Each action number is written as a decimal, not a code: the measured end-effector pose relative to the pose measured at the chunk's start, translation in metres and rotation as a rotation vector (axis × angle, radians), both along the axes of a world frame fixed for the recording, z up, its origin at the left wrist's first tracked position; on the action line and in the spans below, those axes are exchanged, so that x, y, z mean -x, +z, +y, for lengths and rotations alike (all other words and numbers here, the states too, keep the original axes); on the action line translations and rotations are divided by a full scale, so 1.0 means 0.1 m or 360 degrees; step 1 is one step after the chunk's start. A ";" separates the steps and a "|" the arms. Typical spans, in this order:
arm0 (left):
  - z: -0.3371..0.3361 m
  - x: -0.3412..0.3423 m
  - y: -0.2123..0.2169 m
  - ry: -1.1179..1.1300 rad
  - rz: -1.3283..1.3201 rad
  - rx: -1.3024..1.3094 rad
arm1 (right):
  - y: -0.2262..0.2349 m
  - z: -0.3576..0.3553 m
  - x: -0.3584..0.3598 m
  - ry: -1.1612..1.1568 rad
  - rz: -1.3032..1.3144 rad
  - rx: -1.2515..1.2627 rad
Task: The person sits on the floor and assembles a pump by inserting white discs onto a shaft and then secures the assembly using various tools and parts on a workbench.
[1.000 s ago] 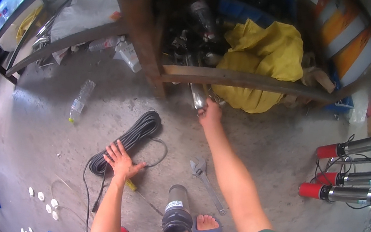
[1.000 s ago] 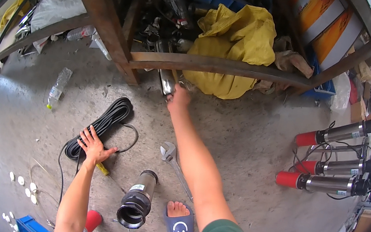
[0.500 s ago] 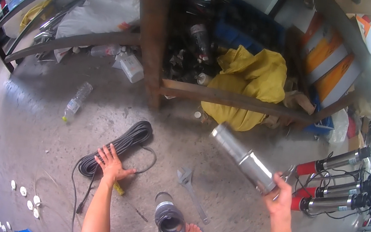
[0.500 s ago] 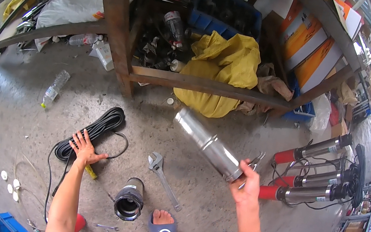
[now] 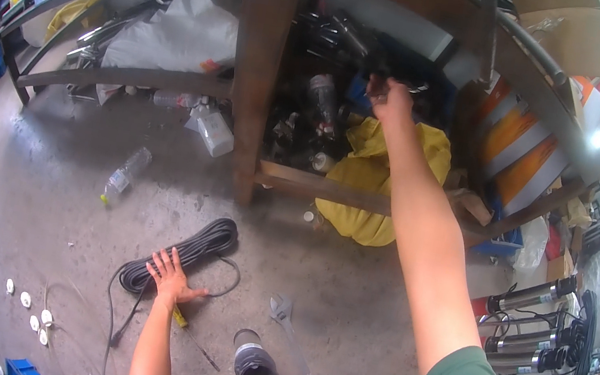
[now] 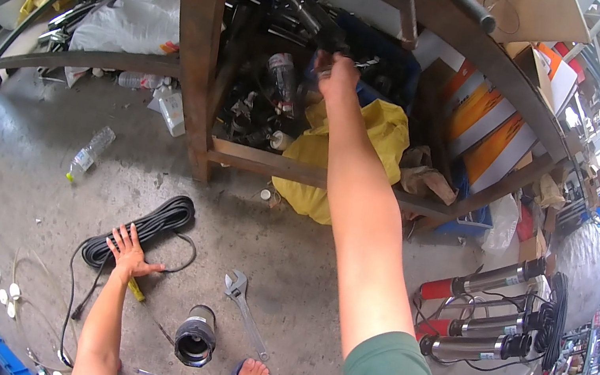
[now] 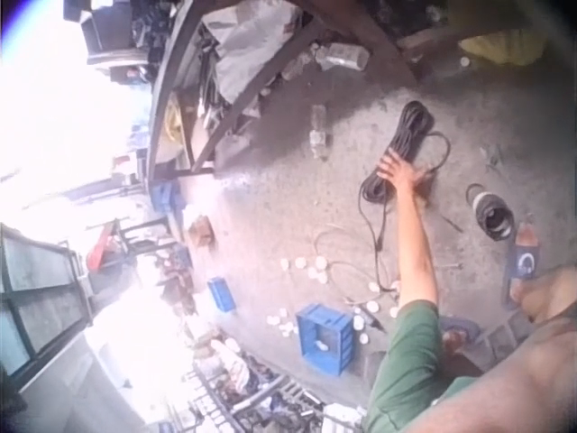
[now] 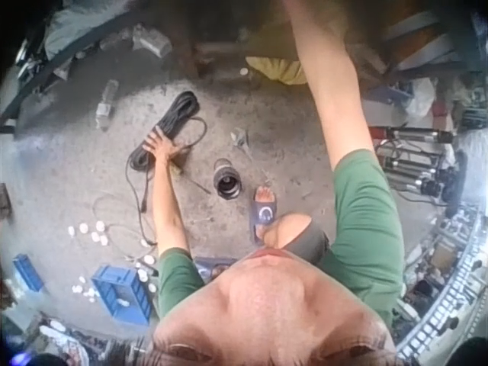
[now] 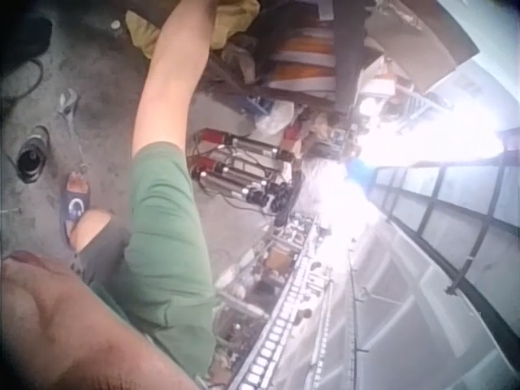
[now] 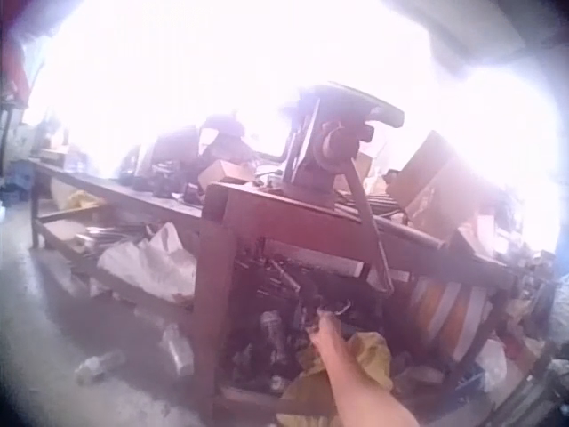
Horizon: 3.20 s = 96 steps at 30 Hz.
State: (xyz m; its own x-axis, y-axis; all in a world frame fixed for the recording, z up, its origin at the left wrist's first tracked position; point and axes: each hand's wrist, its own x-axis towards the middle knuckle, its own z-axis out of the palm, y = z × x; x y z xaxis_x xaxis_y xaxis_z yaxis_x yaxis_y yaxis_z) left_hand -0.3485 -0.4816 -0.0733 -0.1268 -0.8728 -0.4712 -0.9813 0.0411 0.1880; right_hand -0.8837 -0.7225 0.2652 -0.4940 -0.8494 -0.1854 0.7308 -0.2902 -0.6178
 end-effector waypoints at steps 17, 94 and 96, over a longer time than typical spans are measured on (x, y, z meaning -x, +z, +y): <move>0.00 0.04 0.03 0.0066 -0.0114 0.0152 | -1.06 0.78 0.98 0.0476 0.1482 -0.1227; -0.16 0.07 0.02 0.0177 -0.0116 0.0005 | -0.58 -1.22 1.13 -0.0137 0.3574 -0.2141; -0.16 0.07 0.05 0.0172 -0.0124 -0.0059 | -0.57 -1.28 1.00 -0.0079 0.3860 -0.2158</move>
State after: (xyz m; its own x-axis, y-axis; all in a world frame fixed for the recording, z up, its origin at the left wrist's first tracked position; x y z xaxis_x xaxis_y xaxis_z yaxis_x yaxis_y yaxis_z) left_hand -0.3552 -0.4973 -0.0678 0.0053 -0.8613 -0.5080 -0.9913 -0.0711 0.1104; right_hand -0.9833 -0.8503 0.2082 -0.5251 -0.8239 0.2133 -0.7685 0.5667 0.2970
